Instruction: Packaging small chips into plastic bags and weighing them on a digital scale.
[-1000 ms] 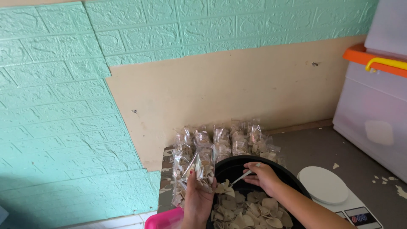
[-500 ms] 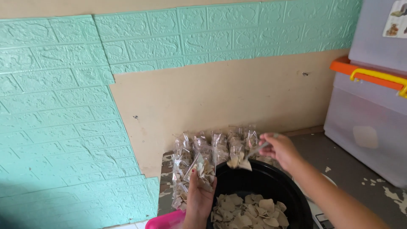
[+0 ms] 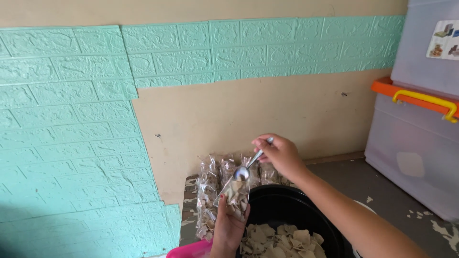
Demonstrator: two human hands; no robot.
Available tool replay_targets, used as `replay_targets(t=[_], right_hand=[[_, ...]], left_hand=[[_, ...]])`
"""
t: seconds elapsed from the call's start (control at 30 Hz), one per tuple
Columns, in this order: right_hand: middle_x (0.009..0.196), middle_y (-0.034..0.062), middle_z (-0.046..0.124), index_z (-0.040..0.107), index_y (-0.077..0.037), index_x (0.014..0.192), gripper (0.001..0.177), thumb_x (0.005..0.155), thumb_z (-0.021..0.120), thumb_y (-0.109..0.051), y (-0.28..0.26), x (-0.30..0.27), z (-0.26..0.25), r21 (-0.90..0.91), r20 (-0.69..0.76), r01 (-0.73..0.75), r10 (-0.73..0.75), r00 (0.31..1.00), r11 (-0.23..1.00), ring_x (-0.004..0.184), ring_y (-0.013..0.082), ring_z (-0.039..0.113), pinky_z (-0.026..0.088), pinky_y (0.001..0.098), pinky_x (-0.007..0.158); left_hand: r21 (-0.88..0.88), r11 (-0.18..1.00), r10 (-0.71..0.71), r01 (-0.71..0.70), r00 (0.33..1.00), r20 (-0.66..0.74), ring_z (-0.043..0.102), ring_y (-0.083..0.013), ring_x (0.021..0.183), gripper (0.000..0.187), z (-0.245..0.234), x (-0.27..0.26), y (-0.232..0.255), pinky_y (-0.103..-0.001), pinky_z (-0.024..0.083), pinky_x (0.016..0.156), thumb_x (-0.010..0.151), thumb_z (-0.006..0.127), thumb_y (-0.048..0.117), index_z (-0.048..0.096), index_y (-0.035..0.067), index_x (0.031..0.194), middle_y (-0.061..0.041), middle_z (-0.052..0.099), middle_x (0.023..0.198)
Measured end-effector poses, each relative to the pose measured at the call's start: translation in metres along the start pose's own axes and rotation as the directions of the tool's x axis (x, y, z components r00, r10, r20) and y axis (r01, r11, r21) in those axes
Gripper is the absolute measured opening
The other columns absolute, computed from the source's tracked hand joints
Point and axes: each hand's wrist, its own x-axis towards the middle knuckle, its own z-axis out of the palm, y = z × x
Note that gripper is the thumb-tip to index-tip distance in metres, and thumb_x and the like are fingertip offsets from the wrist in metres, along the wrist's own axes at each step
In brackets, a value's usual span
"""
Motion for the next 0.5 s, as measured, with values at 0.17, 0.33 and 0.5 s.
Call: replay_targets(t=[0.17, 0.33, 0.5], right_hand=[[0.092, 0.0072, 0.076, 0.068, -0.006, 0.111, 0.027, 0.104, 0.053, -0.027, -0.001, -0.01, -0.031, 0.004, -0.245, 0.329, -0.318, 0.916, 0.944, 0.079, 0.0156, 0.075, 0.067, 0.0225, 0.07], [0.084, 0.0087, 0.066, 0.061, -0.001, 0.11, 0.024, 0.108, 0.049, -0.022, 0.01, -0.025, -0.039, 0.196, -0.33, 0.524, -0.448, 0.831, 0.829, 0.08, 0.0205, 0.071, 0.068, 0.0398, 0.089], [0.05, -0.0065, 0.048, 0.067, -0.019, 0.125, 0.033, 0.107, 0.042, -0.03, 0.014, -0.049, -0.033, -0.334, 0.361, 0.409, -0.286, 0.888, 0.849, 0.04, 0.0076, 0.042, 0.041, 0.0234, 0.042]], left_hand=[[-0.076, 0.997, 0.016, -0.008, 0.994, 0.105, 0.065, -0.0265, 0.113, 0.061, 0.01, -0.016, 0.004, -0.037, 0.056, 0.088, 0.094, 0.057, 0.048, 0.053, 0.012, 0.144, -0.016, 0.066, 0.128], [-0.057, 0.998, -0.014, 0.01, 0.998, -0.061, 0.057, -0.0299, 0.115, 0.056, 0.04, -0.041, 0.003, -0.04, 0.05, 0.098, 0.1, 0.05, 0.043, 0.053, 0.008, 0.144, -0.019, 0.059, 0.13], [-0.079, 0.994, 0.082, -0.071, 0.986, 0.145, 0.059, -0.0253, 0.123, 0.045, 0.008, -0.018, -0.02, -0.048, 0.046, 0.11, 0.086, 0.066, 0.037, 0.062, 0.012, 0.124, -0.009, 0.066, 0.13]])
